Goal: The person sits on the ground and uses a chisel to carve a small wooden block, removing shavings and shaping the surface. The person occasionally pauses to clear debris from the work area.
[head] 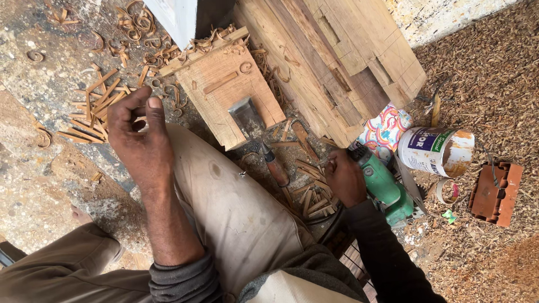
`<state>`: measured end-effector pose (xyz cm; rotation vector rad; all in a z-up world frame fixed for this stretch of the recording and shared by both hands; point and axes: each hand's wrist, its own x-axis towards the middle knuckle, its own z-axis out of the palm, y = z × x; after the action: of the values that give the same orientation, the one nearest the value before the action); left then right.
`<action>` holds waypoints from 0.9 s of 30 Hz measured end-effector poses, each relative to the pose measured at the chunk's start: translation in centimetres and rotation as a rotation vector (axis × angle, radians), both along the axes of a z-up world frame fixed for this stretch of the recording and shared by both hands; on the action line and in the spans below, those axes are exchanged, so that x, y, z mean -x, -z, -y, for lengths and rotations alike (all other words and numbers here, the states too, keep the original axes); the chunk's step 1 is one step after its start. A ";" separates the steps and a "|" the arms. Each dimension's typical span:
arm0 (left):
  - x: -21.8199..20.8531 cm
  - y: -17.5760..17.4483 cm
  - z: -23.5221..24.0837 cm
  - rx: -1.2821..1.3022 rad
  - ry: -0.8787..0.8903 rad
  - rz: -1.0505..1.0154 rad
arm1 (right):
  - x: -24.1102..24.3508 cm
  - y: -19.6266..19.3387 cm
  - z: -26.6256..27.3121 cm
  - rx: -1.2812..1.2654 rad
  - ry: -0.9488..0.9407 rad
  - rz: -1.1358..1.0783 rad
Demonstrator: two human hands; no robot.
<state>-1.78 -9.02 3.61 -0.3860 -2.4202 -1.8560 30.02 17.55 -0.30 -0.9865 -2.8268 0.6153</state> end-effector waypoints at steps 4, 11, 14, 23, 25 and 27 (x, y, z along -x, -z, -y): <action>0.0 -0.3 -0.3 -0.077 0.036 -0.009 | 0.3 -2.3 0.2 0.494 0.295 -0.112; -0.8 -1.9 -1.6 -0.013 0.176 0.052 | 2.0 -6.8 0.4 0.889 0.457 -0.229; -1.7 -3.2 -2.4 0.015 0.437 0.192 | 3.1 -8.3 1.1 0.972 0.374 -0.290; -4.4 -7.5 -5.0 0.134 0.950 0.462 | 9.5 -10.0 3.5 1.068 0.306 -0.401; -4.0 -7.6 -4.6 0.181 0.867 0.423 | 10.8 -10.0 3.9 1.010 0.230 -0.458; -3.5 -7.4 -4.4 0.155 0.801 0.355 | 11.7 -10.1 4.2 0.963 0.169 -0.480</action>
<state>1.71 -4.61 10.98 -1.3021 -2.9287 -2.1370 18.31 13.39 9.84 -0.9479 -1.9408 1.9493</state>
